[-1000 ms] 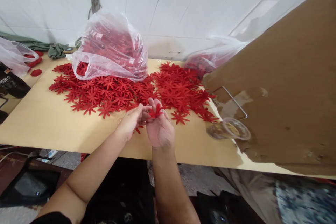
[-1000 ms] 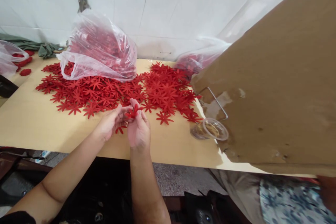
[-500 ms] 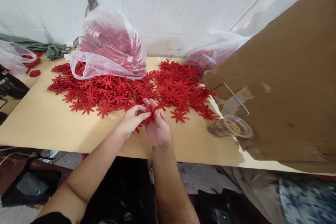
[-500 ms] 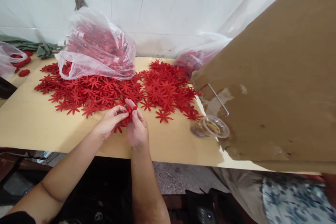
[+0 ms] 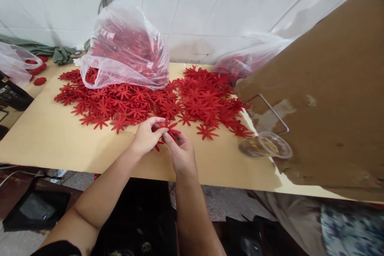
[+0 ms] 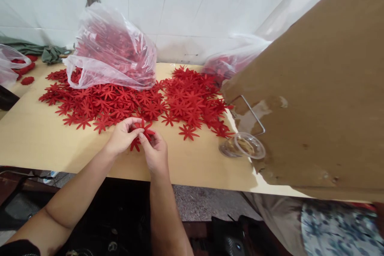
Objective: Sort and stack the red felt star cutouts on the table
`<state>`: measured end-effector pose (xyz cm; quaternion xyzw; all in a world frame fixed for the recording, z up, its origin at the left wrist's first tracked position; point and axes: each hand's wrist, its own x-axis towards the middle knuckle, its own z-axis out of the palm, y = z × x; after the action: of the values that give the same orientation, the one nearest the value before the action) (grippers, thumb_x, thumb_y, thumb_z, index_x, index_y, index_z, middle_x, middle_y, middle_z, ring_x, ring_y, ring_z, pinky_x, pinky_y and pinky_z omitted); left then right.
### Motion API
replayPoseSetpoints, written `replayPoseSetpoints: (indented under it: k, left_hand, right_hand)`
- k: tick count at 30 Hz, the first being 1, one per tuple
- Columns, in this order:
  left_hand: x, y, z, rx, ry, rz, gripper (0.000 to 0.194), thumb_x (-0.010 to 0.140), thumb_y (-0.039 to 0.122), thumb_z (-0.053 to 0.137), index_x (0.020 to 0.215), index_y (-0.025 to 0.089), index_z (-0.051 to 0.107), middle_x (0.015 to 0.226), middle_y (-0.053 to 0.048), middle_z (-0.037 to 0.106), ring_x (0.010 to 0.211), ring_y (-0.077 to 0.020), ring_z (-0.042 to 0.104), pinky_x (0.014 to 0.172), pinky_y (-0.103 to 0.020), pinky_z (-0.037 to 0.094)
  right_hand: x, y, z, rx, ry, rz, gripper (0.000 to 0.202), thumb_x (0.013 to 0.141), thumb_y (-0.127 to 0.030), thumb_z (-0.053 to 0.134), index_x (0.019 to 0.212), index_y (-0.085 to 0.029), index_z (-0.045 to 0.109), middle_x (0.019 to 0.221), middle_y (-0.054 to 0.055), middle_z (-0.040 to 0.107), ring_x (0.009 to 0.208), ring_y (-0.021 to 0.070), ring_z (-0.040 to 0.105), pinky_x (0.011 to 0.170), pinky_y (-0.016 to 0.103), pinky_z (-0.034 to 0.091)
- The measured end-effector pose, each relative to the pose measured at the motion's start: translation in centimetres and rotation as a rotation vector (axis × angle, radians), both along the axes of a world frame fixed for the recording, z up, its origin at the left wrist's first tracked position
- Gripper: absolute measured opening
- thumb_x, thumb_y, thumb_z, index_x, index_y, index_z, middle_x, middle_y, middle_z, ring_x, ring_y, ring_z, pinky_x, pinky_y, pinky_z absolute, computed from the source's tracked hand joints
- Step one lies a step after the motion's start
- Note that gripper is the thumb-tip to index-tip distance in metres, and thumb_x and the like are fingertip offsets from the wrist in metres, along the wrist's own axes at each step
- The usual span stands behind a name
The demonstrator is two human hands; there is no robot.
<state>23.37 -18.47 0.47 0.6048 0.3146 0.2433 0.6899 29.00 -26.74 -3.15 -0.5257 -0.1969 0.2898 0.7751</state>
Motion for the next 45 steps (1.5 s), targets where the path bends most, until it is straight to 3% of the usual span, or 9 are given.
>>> replayPoseSetpoints:
  k: [8,14,22,29,31,34,37,40,45]
  left_hand:
    - [-0.3,0.5,-0.9,0.17,-0.017,0.063,0.009,0.069,0.01,0.057,0.076,0.016,0.054,0.067,0.004,0.053,0.063,-0.0064,0.049,0.064,-0.021,0.04]
    - [-0.2,0.5,-1.1,0.087,-0.117,0.079,0.008,0.07,0.013,0.057,0.071,0.016,0.049,0.066,0.004,0.05,0.061,-0.0064,0.047,0.062,-0.02,0.039]
    - [-0.2,0.7,-1.8,0.079,-0.1,0.119,0.009,0.069,0.016,0.058,0.072,0.016,0.05,0.067,0.004,0.051,0.059,-0.0062,0.047,0.06,-0.021,0.039]
    - [-0.2,0.7,-1.8,0.08,-0.107,0.078,0.009,0.07,0.017,0.057,0.075,0.016,0.051,0.071,0.001,0.054,0.063,-0.0077,0.049,0.062,-0.022,0.04]
    - [-0.4,0.7,-1.9,0.181,-0.103,0.135,0.015,0.07,0.016,0.059,0.083,0.016,0.052,0.08,-0.002,0.056,0.07,-0.0094,0.051,0.065,-0.023,0.042]
    - [-1.3,0.5,-1.6,0.519,-0.095,0.256,0.024,0.07,0.018,0.06,0.094,0.018,0.056,0.095,-0.005,0.056,0.084,-0.0132,0.052,0.076,-0.027,0.043]
    - [-2.3,0.0,-0.8,0.796,-0.025,0.106,0.014,0.077,0.023,0.055,0.089,0.021,0.063,0.094,-0.005,0.057,0.091,-0.0157,0.054,0.084,-0.031,0.041]
    - [-2.8,-0.3,-0.2,0.869,0.098,-0.074,0.016,0.079,0.027,0.054,0.089,0.025,0.066,0.091,-0.004,0.061,0.086,-0.0162,0.056,0.083,-0.032,0.041]
    - [-2.6,0.0,-0.6,0.806,0.127,-0.065,0.017,0.077,0.028,0.056,0.091,0.022,0.066,0.09,-0.004,0.064,0.086,-0.0167,0.058,0.081,-0.031,0.043]
  right_hand:
    - [0.1,0.2,0.1,-0.077,-0.098,0.018,0.023,0.066,-0.034,0.069,0.081,-0.018,0.065,0.081,0.003,0.068,0.078,0.0147,0.062,0.078,0.032,0.05]
    - [0.0,0.2,0.1,-0.09,-0.044,0.024,0.028,0.061,-0.037,0.073,0.08,-0.018,0.064,0.083,0.003,0.068,0.079,0.0146,0.062,0.077,0.032,0.05]
    - [-0.3,0.5,0.4,-0.059,0.025,0.102,0.029,0.059,-0.03,0.076,0.084,-0.02,0.067,0.09,0.003,0.07,0.084,0.0147,0.063,0.083,0.032,0.049]
    - [0.1,0.4,-0.1,-0.111,-0.068,0.017,0.02,0.065,-0.034,0.069,0.076,-0.017,0.067,0.072,0.001,0.067,0.067,0.0111,0.06,0.069,0.026,0.049]
    - [0.2,0.3,0.0,-0.134,-0.089,-0.023,0.021,0.065,-0.037,0.069,0.071,-0.017,0.065,0.066,0.0,0.065,0.061,0.01,0.057,0.063,0.025,0.048]
    - [0.4,0.0,0.2,-0.157,-0.101,-0.034,0.025,0.064,-0.041,0.069,0.066,-0.016,0.064,0.06,-0.001,0.062,0.056,0.0097,0.053,0.058,0.025,0.046]
    - [0.6,-0.2,0.2,-0.141,-0.069,0.013,0.026,0.065,-0.042,0.069,0.068,-0.017,0.065,0.06,0.0,0.063,0.056,0.0107,0.054,0.058,0.025,0.047]
    - [0.7,-0.2,0.0,-0.11,-0.037,0.035,0.027,0.066,-0.043,0.068,0.075,-0.018,0.067,0.066,0.001,0.066,0.06,0.012,0.058,0.062,0.027,0.048]
    - [0.6,-0.3,0.1,-0.068,0.047,0.065,0.032,0.055,-0.042,0.076,0.076,-0.02,0.068,0.073,0.002,0.069,0.064,0.014,0.062,0.069,0.032,0.052]
